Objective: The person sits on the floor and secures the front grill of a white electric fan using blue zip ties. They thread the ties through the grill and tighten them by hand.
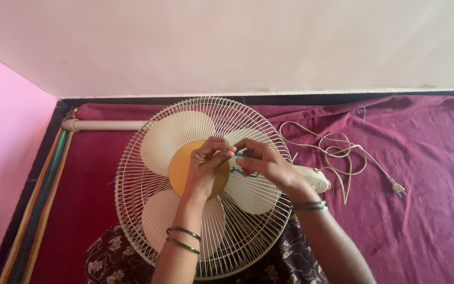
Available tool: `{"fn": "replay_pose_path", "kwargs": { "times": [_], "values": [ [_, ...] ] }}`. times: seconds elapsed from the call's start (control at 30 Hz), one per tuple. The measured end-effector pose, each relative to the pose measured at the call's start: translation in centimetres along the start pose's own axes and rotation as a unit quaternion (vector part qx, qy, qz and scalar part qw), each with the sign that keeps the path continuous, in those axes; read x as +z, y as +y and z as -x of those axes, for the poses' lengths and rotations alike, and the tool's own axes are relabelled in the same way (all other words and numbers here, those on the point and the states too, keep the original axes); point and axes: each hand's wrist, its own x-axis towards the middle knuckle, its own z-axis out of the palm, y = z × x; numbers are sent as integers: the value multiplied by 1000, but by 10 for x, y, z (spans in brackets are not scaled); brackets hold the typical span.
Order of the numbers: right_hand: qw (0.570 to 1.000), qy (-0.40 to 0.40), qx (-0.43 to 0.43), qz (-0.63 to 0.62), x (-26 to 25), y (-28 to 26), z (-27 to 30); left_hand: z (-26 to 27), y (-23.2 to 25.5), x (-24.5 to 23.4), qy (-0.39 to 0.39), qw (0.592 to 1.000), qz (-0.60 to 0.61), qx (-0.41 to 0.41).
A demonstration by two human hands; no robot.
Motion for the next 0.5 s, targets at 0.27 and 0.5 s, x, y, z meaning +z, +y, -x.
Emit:
{"fn": "replay_pose_path", "kwargs": {
  "times": [0.27, 0.5],
  "values": [
    [976, 127, -160, 70, 32, 0, 23, 0, 4, 9, -8, 999, 45, 9],
    [973, 167, -156, -42, 44, 17, 11, 1, -8, 7, 3, 999, -7, 43]
  ]
}}
